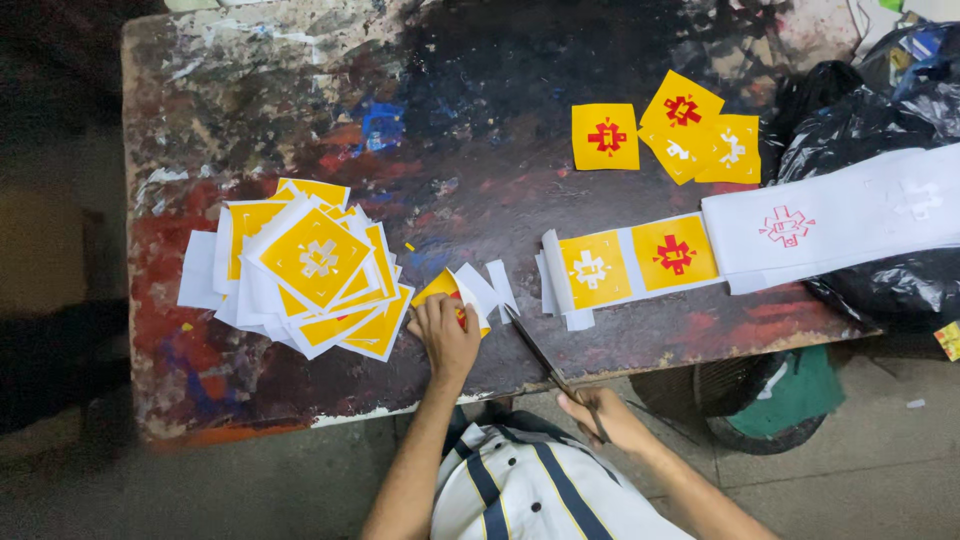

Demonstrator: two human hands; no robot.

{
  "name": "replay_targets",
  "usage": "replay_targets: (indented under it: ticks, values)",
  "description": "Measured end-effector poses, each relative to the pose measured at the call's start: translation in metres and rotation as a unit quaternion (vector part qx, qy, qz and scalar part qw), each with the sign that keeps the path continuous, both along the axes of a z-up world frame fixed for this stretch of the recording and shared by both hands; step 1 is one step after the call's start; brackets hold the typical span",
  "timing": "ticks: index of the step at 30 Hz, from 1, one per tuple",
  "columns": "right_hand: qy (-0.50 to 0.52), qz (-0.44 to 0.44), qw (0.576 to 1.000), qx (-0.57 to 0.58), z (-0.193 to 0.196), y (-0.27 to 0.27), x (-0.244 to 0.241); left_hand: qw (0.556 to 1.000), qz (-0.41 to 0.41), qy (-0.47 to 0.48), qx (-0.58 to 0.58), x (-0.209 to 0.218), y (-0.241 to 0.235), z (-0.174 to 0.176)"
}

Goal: The person uses scissors to cut yellow paper sheets with red symbols from a long strip into individual squares. They trim the edges of each square and place the finished pieces into a growing stack on the table.

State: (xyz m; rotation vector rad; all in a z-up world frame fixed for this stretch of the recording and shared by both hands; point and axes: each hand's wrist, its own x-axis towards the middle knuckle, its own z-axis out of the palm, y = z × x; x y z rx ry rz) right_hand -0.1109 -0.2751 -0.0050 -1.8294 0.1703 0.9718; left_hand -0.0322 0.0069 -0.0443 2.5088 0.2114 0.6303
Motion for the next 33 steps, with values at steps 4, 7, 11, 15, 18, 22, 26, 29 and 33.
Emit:
replay_targets:
  ticks: [4,7,11,15,18,22,26,29,33]
  values:
    - [0.005,0.020,0.999,-0.027,-0.010,0.006,-0.005,0.998,-0.055,-0.001,-0.030,0.001,0.010,-0.001]
    - [-0.010,0.014,0.999,-0.037,-0.016,0.025,0.005,0.997,-0.069,0.006,-0.047,0.001,0.014,0.001]
    - [-0.102,0.046,0.989,-0.094,-0.016,0.048,0.025,0.997,-0.066,0.008,-0.050,0.000,0.014,0.001]
    - [-0.104,0.058,0.987,-0.109,-0.001,0.063,0.040,0.995,-0.070,-0.001,-0.064,-0.001,0.015,0.002]
    - [-0.074,0.030,0.990,-0.118,0.010,0.069,0.040,0.995,-0.071,-0.007,-0.069,0.000,0.015,0.003]
    - [-0.124,0.025,0.982,-0.139,0.012,0.079,0.044,0.994,-0.075,-0.005,-0.073,-0.001,0.016,0.003]
    - [-0.115,0.019,0.982,-0.147,0.008,0.078,0.045,0.995,-0.071,-0.007,-0.077,-0.001,0.015,0.005]
    - [-0.104,0.001,0.983,-0.149,0.003,0.077,0.043,0.995,-0.069,-0.011,-0.075,-0.001,0.015,0.006]
    - [-0.101,-0.007,0.987,-0.127,-0.002,0.075,0.041,0.994,-0.071,-0.016,-0.075,-0.001,0.016,0.007]
